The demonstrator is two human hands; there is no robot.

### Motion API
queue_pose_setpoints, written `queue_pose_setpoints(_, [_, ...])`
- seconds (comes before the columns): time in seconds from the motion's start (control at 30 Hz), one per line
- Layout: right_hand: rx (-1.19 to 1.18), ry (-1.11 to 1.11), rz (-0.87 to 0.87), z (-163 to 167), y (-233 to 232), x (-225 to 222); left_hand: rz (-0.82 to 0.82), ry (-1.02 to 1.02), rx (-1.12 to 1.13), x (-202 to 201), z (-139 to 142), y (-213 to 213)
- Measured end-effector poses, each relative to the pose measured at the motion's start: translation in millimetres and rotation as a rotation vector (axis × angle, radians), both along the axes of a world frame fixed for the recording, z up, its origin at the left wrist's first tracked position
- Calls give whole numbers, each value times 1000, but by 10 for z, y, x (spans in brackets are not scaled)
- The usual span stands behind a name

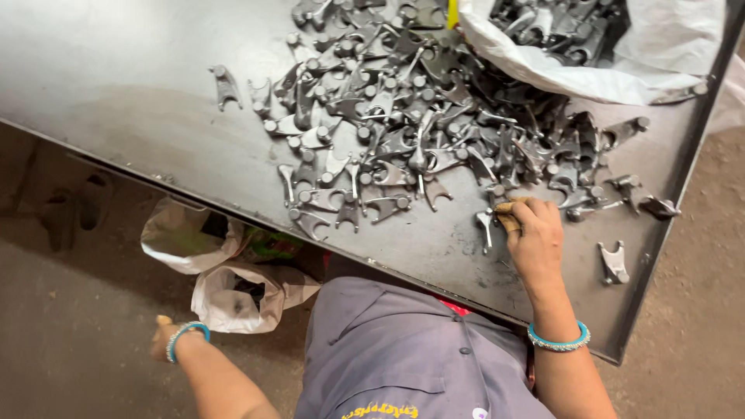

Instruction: The person picks up small metal castings one at a time from a metal table, turns each piece over in their hands to check it, and tosses pieces into a white sack at the edge of the table. They occasionally sweep or gather pieces across the table while continuing to handle the castings.

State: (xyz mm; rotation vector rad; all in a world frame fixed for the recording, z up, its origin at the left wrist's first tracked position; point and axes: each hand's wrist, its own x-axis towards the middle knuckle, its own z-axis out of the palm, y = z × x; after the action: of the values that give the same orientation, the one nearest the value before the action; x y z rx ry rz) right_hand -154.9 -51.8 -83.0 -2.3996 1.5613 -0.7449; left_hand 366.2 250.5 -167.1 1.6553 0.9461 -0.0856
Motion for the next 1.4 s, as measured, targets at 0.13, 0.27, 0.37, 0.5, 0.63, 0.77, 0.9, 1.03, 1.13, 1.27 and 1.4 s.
queue_pose_setpoints(0.13, [30, 9, 0, -62, -35, -188, -211, -486, -29, 120, 21, -485])
queue_pose_setpoints(0.27, [113, -100, -92, -9, -9, -124, -702, -979, -8, 16, 274, -1170])
queue_pose_setpoints(0.37, [74, -53, -136, 43, -27, 61, -1230, -898, 140, -405, 602, -1610])
queue_pose_setpoints(0.5, [39, 61, -160, 92, -124, 224, -1877, -938, 551, -914, 965, -2061])
queue_pose_setpoints(0.63, [138, 50, -134, 216, -242, 75, -1903, -768, 509, -1313, 1077, -2334])
queue_pose_setpoints(0.77, [163, 110, -88, 298, -218, -177, -1968, -719, 593, -1606, 1049, -2480])
queue_pose_setpoints(0.9, [171, 58, -102, 94, -164, -359, -1956, -802, 559, -2027, 905, -2567])
queue_pose_setpoints(1.03, [165, -210, -138, -267, -56, -671, -1906, -782, 489, -2360, 799, -2539])
queue_pose_setpoints(1.13, [538, -1204, -55, -521, 53, -895, -1922, -829, 542, -2435, 773, -2490])
queue_pose_setpoints(1.27, [707, -1633, 0, -675, 211, -1084, -1861, -695, 396, -2611, 738, -2384])
queue_pose_setpoints(1.4, [861, -1750, -13, -724, 293, -1062, -1810, -673, 312, -2805, 653, -2367])
